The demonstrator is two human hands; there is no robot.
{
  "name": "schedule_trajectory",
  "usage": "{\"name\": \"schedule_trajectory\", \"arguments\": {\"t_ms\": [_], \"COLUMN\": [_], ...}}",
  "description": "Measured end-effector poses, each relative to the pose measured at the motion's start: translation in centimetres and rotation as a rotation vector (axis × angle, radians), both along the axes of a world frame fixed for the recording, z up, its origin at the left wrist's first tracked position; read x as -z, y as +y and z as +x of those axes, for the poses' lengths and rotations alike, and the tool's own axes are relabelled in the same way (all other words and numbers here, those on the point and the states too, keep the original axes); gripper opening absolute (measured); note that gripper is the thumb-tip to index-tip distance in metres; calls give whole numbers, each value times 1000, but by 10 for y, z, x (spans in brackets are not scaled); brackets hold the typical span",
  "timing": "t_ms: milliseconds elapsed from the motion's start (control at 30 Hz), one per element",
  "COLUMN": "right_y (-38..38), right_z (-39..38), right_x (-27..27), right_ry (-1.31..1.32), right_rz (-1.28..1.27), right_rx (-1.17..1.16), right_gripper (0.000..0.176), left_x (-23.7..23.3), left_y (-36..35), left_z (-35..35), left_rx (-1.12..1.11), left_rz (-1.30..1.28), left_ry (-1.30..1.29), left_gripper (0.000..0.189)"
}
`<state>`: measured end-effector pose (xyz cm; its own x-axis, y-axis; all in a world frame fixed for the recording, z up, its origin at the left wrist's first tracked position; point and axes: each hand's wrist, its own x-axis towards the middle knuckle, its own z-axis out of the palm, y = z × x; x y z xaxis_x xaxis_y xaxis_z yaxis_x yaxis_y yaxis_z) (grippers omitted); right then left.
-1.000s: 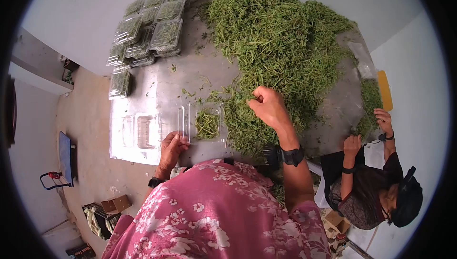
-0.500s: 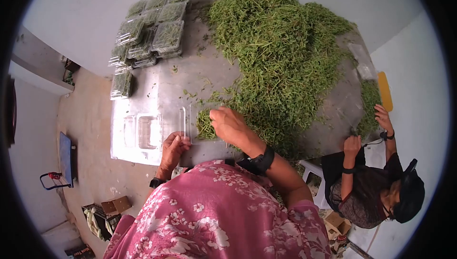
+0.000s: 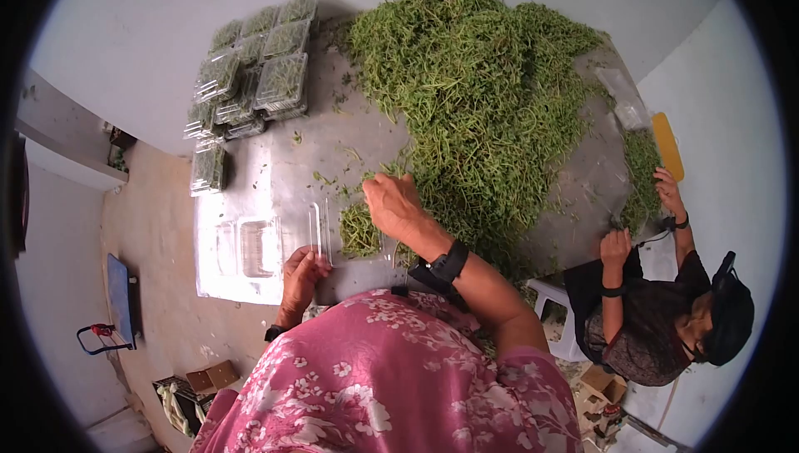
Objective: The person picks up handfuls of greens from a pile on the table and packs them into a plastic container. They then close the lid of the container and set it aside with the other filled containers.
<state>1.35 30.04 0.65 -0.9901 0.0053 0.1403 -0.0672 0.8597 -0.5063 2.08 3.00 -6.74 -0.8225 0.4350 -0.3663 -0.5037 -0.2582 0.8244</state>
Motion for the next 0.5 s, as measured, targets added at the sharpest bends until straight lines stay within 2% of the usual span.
{"name": "schedule_trajectory", "arguments": {"t_ms": [100, 200, 300, 433, 500], "right_y": [33, 45, 43, 42, 50], "right_z": [-19, -31, -38, -36, -33], "right_x": [8, 19, 43, 49, 43], "right_ry": [-145, -240, -323, -331, -307], "right_rz": [34, 66, 84, 109, 76], "right_rx": [161, 221, 111, 45, 122], "right_gripper": [9, 18, 27, 23, 17], "left_x": [1, 0, 4, 0, 0], "left_y": [0, 1, 0, 1, 1], "left_z": [0, 0, 0, 0, -1], "left_rx": [-9, -13, -11, -19, -18], "left_rz": [1, -9, 0, -34, -36], "left_ry": [2, 0, 10, -5, -16], "left_gripper": [20, 20, 20, 20, 20]}}
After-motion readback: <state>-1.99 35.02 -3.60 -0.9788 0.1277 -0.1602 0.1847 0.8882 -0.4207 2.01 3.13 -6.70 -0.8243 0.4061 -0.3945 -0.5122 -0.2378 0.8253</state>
